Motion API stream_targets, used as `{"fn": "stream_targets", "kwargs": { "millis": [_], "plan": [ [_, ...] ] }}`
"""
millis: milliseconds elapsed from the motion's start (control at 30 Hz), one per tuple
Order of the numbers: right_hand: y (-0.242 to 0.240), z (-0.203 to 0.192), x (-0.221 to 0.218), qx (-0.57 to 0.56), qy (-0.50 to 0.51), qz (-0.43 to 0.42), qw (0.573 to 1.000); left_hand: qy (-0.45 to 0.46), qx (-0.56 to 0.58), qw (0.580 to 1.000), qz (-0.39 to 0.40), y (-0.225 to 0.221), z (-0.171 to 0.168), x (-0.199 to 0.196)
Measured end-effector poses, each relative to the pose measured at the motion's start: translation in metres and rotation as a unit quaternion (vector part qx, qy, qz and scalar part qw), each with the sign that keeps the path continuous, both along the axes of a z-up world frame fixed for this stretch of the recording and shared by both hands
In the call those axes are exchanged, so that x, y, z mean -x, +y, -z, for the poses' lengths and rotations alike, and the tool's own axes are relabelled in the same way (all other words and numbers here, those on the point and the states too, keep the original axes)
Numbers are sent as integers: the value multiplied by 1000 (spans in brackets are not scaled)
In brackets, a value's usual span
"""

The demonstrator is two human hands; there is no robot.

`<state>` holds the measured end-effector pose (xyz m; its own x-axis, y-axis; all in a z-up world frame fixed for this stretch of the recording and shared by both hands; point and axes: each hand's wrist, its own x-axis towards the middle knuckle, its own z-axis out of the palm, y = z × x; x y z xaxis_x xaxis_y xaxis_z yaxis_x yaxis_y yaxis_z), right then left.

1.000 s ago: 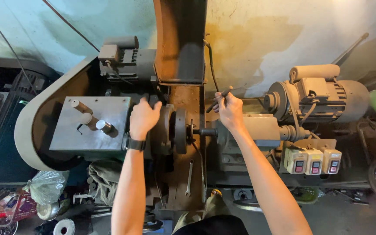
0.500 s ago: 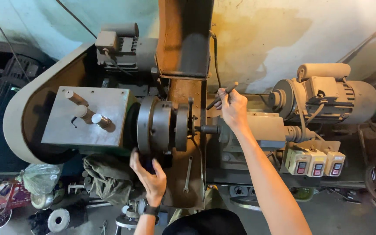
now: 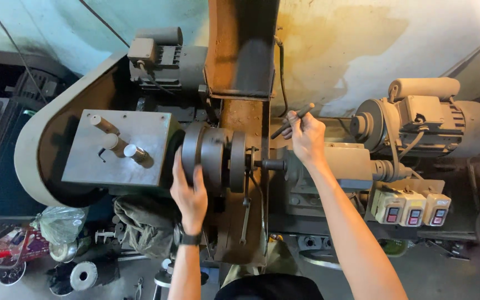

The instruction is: Operating a lathe machine to resurface or machine a metal mechanical part.

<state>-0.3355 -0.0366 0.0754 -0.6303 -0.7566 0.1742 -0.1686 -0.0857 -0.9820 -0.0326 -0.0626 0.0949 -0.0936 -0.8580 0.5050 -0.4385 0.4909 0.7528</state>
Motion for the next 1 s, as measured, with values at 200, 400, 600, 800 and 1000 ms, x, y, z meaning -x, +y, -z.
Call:
{"fn": "stream_targets", "kwargs": {
  "millis": [200, 400, 600, 800, 1000],
  "plan": [
    [-1, -4, -2, -12, -4, -1, 1000, 8, -2, 999, -32, 53, 94, -26],
    [0, -7, -1, -15, -17, -10, 1000, -93, 73, 991, 55, -11, -36, 6],
    [1, -5, 1, -18, -24, -11, 999, -295, -123, 948, 7, -86, -38, 37],
    [1, -1, 0, -8, -6, -25, 1000, -293, -90, 952, -11, -92, -25, 34],
    [-28, -27, -7, -3, -40, -36, 999, -336, -154, 929, -22, -105, -32, 44]
  ]
}}
